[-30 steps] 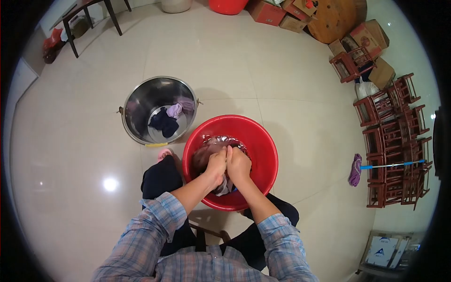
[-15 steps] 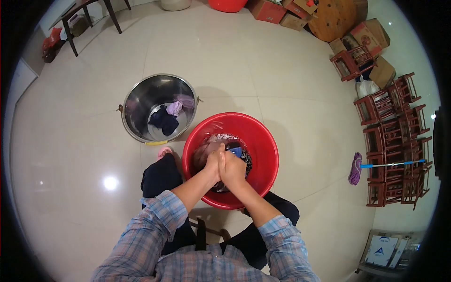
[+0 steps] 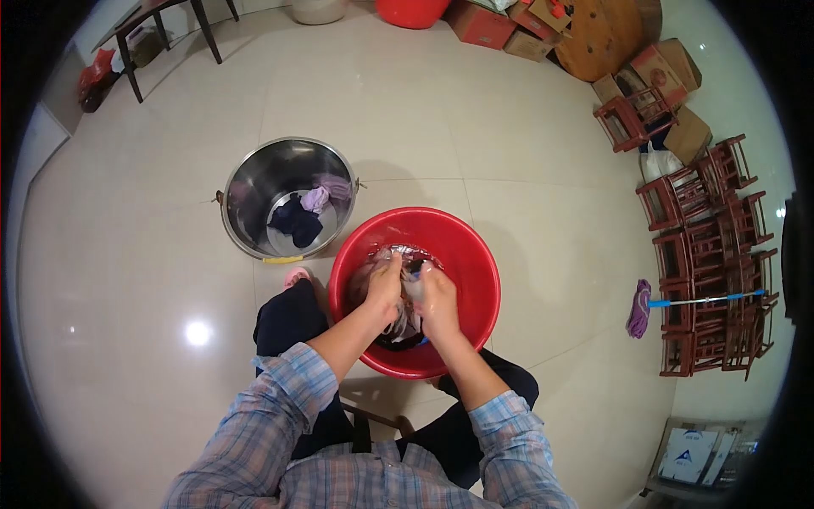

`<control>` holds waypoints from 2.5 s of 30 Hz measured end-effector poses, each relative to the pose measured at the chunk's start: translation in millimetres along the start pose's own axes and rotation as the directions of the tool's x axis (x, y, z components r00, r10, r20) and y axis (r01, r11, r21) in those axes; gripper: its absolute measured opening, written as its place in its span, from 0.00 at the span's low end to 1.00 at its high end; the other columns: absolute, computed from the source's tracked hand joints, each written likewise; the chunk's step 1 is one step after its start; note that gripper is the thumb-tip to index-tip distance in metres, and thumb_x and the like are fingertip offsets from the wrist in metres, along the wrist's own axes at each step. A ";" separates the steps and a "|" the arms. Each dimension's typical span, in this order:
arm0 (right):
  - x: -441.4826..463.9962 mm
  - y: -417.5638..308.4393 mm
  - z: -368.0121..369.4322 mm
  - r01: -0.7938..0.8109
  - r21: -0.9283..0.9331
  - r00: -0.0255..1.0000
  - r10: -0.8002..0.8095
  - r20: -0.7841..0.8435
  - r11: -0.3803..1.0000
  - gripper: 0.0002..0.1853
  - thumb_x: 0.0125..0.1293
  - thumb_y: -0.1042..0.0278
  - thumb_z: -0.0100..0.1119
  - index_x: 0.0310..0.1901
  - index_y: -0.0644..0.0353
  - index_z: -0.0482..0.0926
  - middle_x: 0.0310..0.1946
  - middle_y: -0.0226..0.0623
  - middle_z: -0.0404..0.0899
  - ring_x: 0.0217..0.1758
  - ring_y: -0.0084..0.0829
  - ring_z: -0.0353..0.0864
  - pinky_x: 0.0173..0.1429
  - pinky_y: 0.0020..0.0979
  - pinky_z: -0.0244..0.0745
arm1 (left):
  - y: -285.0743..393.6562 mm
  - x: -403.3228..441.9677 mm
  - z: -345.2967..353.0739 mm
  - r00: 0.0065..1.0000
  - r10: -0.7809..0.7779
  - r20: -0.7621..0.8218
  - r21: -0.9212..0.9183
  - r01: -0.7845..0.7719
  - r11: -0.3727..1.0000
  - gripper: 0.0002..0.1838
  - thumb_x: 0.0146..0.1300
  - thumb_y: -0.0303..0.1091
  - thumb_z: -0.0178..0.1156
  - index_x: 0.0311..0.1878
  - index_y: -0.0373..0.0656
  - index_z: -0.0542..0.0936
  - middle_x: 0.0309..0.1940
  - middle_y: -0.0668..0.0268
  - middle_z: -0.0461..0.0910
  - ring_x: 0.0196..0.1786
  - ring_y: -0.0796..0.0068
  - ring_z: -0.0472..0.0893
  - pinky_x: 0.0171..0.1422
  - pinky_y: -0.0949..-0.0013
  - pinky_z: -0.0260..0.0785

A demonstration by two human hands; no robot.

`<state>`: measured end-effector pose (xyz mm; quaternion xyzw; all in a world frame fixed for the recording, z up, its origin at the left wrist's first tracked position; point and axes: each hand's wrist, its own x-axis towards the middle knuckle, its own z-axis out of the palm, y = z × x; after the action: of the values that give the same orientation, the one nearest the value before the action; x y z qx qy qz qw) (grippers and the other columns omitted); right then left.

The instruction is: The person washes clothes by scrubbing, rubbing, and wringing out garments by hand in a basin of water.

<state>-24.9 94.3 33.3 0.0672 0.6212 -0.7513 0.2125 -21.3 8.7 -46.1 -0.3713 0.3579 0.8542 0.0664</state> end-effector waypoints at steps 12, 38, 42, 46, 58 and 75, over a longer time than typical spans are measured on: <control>9.2 20.9 3.9 0.421 -0.870 0.848 -0.452 0.278 0.255 0.22 0.67 0.54 0.39 0.23 0.62 0.70 0.17 0.52 0.72 0.21 0.52 0.73 0.26 0.49 0.66 | 6.1 -22.4 7.6 0.995 -0.077 0.061 -0.156 0.086 0.984 0.16 0.66 0.46 0.47 0.29 0.46 0.75 0.22 0.66 0.74 0.25 0.73 0.74 0.27 0.65 0.66; -4.9 9.7 0.8 0.570 -0.679 0.803 -0.489 0.341 0.462 0.11 0.63 0.65 0.49 0.28 0.63 0.70 0.21 0.46 0.73 0.24 0.41 0.75 0.29 0.39 0.67 | 2.7 -3.3 4.2 0.994 0.103 -0.034 -0.079 -0.106 0.991 0.22 0.63 0.56 0.48 0.33 0.45 0.73 0.26 0.68 0.73 0.25 0.73 0.72 0.27 0.68 0.65; 20.1 15.0 -9.9 0.450 -0.865 0.829 -0.463 0.313 0.222 0.16 0.65 0.59 0.45 0.25 0.63 0.70 0.19 0.50 0.73 0.22 0.50 0.74 0.27 0.45 0.67 | 6.5 -27.4 14.5 1.000 -0.010 -0.012 -0.094 0.009 0.996 0.20 0.65 0.52 0.47 0.30 0.45 0.73 0.23 0.68 0.73 0.25 0.75 0.72 0.28 0.70 0.66; 18.9 15.1 -4.5 0.327 -0.925 0.860 -0.466 0.206 0.194 0.22 0.66 0.52 0.40 0.25 0.62 0.70 0.16 0.51 0.71 0.20 0.51 0.74 0.25 0.46 0.67 | 19.5 -43.4 19.1 0.997 -0.077 -0.009 0.142 0.078 0.987 0.18 0.65 0.48 0.48 0.24 0.46 0.72 0.19 0.69 0.71 0.22 0.75 0.71 0.26 0.69 0.65; 37.1 -2.7 -29.4 -0.064 -0.178 0.994 0.047 -0.098 0.982 0.19 0.67 0.54 0.46 0.21 0.56 0.69 0.14 0.25 0.67 0.15 0.19 0.64 0.19 0.24 0.58 | 38.2 -56.1 27.4 0.978 -0.047 0.205 0.130 0.021 0.991 0.22 0.63 0.56 0.48 0.26 0.46 0.69 0.19 0.73 0.67 0.16 0.84 0.63 0.17 0.77 0.53; 22.4 -42.2 -48.5 -0.101 0.008 0.993 0.102 -0.052 0.995 0.18 0.65 0.51 0.49 0.21 0.52 0.66 0.12 0.26 0.65 0.10 0.18 0.58 0.13 0.21 0.48 | 23.5 -40.0 10.2 0.867 0.086 0.490 0.547 -0.383 0.744 0.09 0.50 0.27 0.58 0.36 0.39 0.78 0.39 0.64 0.72 0.41 0.76 0.74 0.41 0.73 0.65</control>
<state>-70.0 141.5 52.7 0.1188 0.6204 -0.7391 0.2340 -7.6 4.2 -0.8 -0.0780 0.6425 0.7467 0.1533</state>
